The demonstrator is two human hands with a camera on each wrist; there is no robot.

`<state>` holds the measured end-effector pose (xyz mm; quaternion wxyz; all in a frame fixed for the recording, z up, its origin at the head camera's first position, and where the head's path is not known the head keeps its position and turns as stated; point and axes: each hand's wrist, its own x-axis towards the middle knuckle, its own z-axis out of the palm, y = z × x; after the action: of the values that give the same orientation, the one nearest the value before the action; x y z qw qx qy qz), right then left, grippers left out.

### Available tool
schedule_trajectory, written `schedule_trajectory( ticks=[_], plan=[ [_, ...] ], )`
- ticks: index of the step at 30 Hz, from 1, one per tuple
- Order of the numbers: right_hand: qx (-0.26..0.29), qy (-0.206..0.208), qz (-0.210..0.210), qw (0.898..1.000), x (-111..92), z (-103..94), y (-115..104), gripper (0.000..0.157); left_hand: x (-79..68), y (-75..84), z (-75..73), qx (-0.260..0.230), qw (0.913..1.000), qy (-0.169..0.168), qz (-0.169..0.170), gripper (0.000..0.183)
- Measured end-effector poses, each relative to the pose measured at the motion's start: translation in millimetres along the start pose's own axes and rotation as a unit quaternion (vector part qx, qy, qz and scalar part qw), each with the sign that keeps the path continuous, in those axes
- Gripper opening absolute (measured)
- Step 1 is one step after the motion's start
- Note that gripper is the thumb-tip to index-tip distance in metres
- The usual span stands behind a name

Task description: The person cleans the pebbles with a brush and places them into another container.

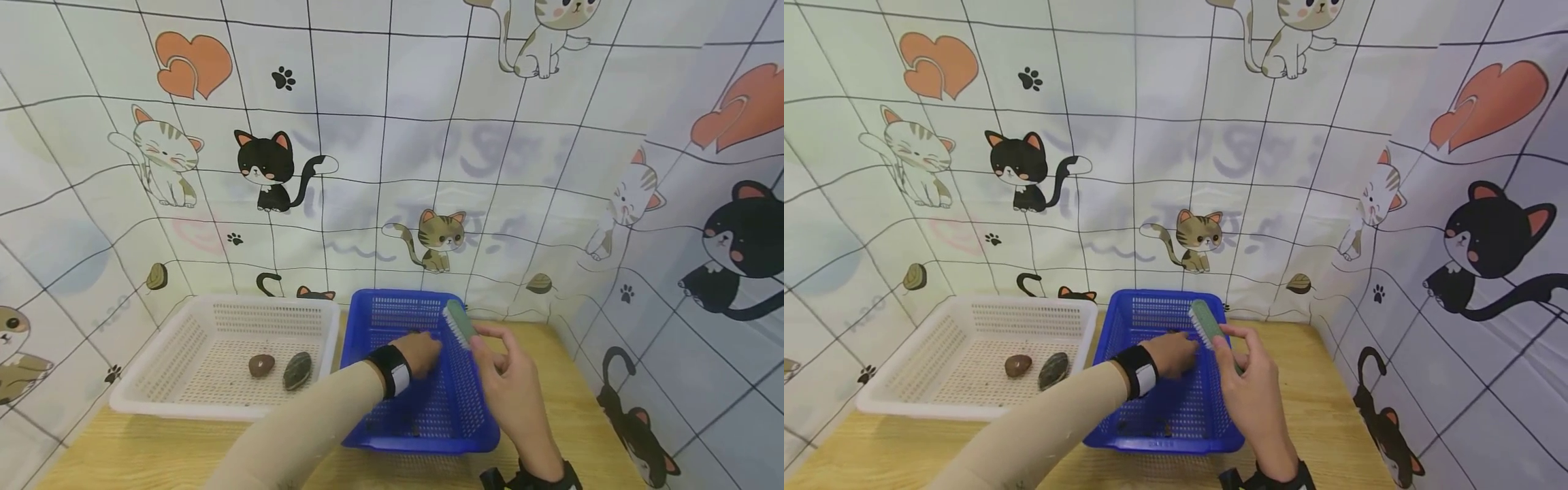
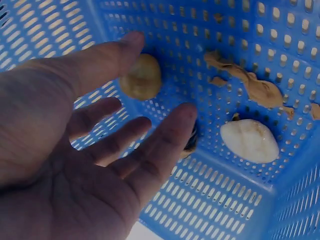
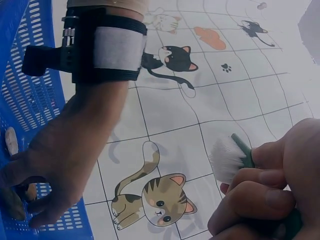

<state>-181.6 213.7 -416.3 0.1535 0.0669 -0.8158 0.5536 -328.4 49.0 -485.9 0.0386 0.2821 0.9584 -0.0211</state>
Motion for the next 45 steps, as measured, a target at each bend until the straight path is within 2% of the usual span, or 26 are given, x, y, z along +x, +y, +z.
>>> schedule_trajectory(
  ticks=[3, 6, 8, 11, 17, 19, 22, 23, 24, 26, 27, 29, 30, 35, 41, 43, 45],
  plan=[
    [0.002, 0.004, -0.011, 1.0, 1, -1.3, -1, 0.035, 17.4, -7.1, 26.7, 0.025, 0.9993, 0.019, 0.021, 0.017],
    [0.004, 0.01, -0.026, 1.0, 1, -1.7, -1, 0.033, 50.0, -21.9, 72.3, 0.03, 0.9973, 0.05, 0.044, 0.019],
    [0.006, 0.01, -0.029, 1.0, 2, -1.9, 0, 0.032, 65.9, -29.8, 94.7, 0.033, 0.9955, 0.067, 0.058, 0.019],
    [0.005, 0.01, -0.027, 1.0, 2, -2.1, 1, 0.032, 76.8, -34.2, 108.1, 0.034, 0.9945, 0.073, 0.067, 0.02],
    [0.008, 0.005, -0.018, 1.0, 2, -1.6, -1, 0.033, 76.1, -31.3, 104.1, 0.015, 0.997, 0.049, 0.058, 0.02],
    [0.01, 0.003, -0.016, 1.0, 2, -1.2, -2, 0.033, 70.8, -29.5, 98.3, 0.007, 0.9975, 0.044, 0.055, 0.02],
    [0.013, 0.0, -0.013, 1.0, 2, -0.7, -2, 0.033, 42.0, -17.0, 66.6, 0.021, 0.998, 0.041, 0.044, 0.018],
    [0.013, 0.0, -0.012, 1.0, 2, -0.5, -2, 0.033, 36.1, -16.9, 63.2, 0.019, 0.9977, 0.047, 0.046, 0.016],
    [0.013, -0.001, -0.011, 1.0, 2, -0.2, -1, 0.033, 25.5, -13.2, 50.3, 0.022, 0.9979, 0.042, 0.043, 0.016],
    [0.011, -0.002, -0.012, 1.0, 2, 0.3, 0, 0.033, 6.8, -6.9, 26.8, 0.014, 0.9991, 0.026, 0.032, 0.016],
    [0.01, -0.002, -0.013, 1.0, 2, 0.7, 0, 0.033, 5.4, -8.5, 22.7, -0.001, 0.9994, 0.014, 0.031, 0.018],
    [0.007, -0.001, -0.014, 1.0, 2, 1.1, 1, 0.033, -6.2, -7.5, 7.5, -0.022, 0.9995, 0.001, 0.021, 0.021],
    [0.005, 0.0, -0.016, 1.0, 3, 1.1, 1, 0.033, -14.8, -4.0, -7.1, -0.03, 0.9994, -0.014, 0.01, 0.022],
    [-0.002, 0.002, -0.016, 1.0, 3, 0.9, 2, 0.032, -29.4, -8.1, -26.4, -0.088, 0.9959, -0.004, 0.019, 0.029],
    [0.0, 0.004, -0.012, 1.0, 4, 0.7, 1, 0.033, -46.0, -14.6, -45.9, -0.182, 0.9814, 0.021, 0.056, 0.051],
    [0.001, 0.009, -0.013, 1.0, 3, 0.7, 1, 0.034, -53.0, -16.6, -51.7, -0.2, 0.9768, 0.036, 0.068, 0.05],
    [0.003, 0.014, -0.014, 1.0, 3, 0.8, 2, 0.033, -59.9, -18.5, -56.3, -0.215, 0.9722, 0.052, 0.077, 0.037]
  ],
)
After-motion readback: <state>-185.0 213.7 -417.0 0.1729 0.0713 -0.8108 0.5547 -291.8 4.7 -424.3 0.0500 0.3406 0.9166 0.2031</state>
